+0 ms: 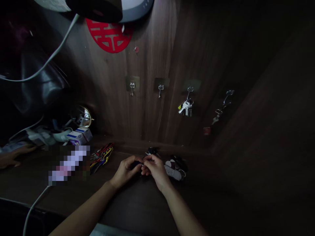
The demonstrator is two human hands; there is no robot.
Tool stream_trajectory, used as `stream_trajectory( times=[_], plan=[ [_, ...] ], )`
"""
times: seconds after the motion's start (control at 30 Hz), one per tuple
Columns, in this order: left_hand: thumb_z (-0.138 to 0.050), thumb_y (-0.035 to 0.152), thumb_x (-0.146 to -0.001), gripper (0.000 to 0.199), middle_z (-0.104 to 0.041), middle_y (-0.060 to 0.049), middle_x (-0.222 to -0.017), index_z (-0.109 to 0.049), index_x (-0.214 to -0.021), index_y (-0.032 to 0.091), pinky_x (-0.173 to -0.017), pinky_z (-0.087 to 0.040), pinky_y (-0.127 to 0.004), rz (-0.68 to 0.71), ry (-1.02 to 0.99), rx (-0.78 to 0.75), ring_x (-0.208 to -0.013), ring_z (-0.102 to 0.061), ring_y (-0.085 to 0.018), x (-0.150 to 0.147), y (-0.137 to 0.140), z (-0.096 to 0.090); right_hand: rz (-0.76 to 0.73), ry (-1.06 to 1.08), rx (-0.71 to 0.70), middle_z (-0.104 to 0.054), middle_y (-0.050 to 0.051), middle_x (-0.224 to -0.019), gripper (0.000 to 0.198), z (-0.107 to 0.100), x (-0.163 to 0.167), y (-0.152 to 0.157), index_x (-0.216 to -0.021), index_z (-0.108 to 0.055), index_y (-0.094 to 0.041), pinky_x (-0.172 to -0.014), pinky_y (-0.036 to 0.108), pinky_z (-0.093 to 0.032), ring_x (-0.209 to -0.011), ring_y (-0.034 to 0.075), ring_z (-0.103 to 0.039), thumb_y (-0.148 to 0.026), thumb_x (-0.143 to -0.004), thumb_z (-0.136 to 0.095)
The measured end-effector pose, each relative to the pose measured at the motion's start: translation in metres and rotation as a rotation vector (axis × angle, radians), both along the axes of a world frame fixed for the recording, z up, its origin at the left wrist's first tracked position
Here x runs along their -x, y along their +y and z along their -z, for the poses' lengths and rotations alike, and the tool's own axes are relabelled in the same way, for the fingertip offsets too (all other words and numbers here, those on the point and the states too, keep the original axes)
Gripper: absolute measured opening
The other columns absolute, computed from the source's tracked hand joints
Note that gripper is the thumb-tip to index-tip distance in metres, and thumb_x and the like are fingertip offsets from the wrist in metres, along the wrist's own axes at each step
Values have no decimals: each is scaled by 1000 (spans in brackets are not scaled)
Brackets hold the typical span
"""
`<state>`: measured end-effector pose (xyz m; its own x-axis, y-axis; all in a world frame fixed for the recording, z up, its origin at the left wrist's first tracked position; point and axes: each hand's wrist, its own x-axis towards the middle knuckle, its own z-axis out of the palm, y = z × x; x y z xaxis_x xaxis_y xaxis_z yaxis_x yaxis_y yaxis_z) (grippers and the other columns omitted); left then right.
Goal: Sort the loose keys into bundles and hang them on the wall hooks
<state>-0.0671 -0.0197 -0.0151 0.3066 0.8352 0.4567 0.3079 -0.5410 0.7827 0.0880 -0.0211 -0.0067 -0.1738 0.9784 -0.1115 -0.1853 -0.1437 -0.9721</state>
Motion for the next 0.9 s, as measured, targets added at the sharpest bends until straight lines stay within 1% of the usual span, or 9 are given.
stream_trajectory(
  times=[0.13, 0.2, 0.3, 0.4, 0.53, 0.7, 0.8, 0.9],
  plan=[
    [-53, 32, -83, 16, -67, -4, -85, -64, -85, 20, -77, -43, -26, -2, 8, 4, -82, -60, -17, 0, -1, -1, -15, -8, -6, -60, -4, -53, 31, 1, 1, 0, -79, -54, -17, -43, 19, -33, -44, 10, -57, -43, -66, -67],
    [-53, 35, -83, 18, -66, -3, -80, -62, -82, 19, -74, -43, -25, -35, -17, 55, -77, -59, -16, 0, 0, -2, -6, -8, -29, -61, -3, -54, 30, 0, 1, 0, -78, -54, -17, -44, 20, -34, -44, 10, -57, -43, -67, -65],
    [-51, 38, -83, 22, -60, -1, -71, -59, -80, 18, -65, -42, -23, -86, -94, 174, -67, -54, -14, 0, 2, -2, 30, -39, -82, -62, -2, -58, 27, -1, 0, 1, -78, -57, -17, -46, 20, -35, -46, 10, -56, -42, -69, -65],
    [-52, 41, -81, 25, -55, 1, -66, -56, -77, 17, -61, -40, -21, -99, -195, 252, -63, -49, -12, 1, 5, -1, 60, -96, -143, -62, 0, -63, 28, -1, -1, 2, -78, -61, -18, -47, 21, -37, -51, 10, -55, -44, -69, -65],
    [-54, 43, -80, 28, -52, 1, -66, -55, -75, 16, -61, -40, -21, -47, -256, 284, -63, -47, -11, 0, 7, 0, 82, -147, -215, -61, 0, -65, 31, 1, 0, 4, -80, -64, -19, -46, 22, -38, -52, 11, -52, -47, -68, -65],
    [-55, 44, -80, 29, -53, 0, -68, -56, -76, 15, -61, -40, -20, 27, -272, 328, -63, -46, -11, -1, 7, 0, 67, -188, -264, -57, -2, -60, 28, 3, 1, 5, -73, -62, -19, -47, 22, -38, -52, 10, -49, -46, -69, -64],
    [-55, 44, -80, 29, -55, 0, -70, -57, -76, 15, -64, -41, -21, 18, -258, 324, -67, -48, -12, -1, 8, 0, 68, -202, -292, -54, -3, -57, 27, 2, 0, 5, -73, -61, -19, -47, 22, -37, -52, 10, -49, -45, -71, -63],
    [-54, 46, -79, 30, -59, -2, -75, -60, -83, 16, -67, -42, -23, -2, -263, 343, -71, -52, -14, -1, 9, 0, 128, -201, -317, -53, -3, -56, 26, 0, -4, 5, -73, -61, -20, -47, 22, -36, -53, 11, -48, -45, -71, -63]
  ],
)
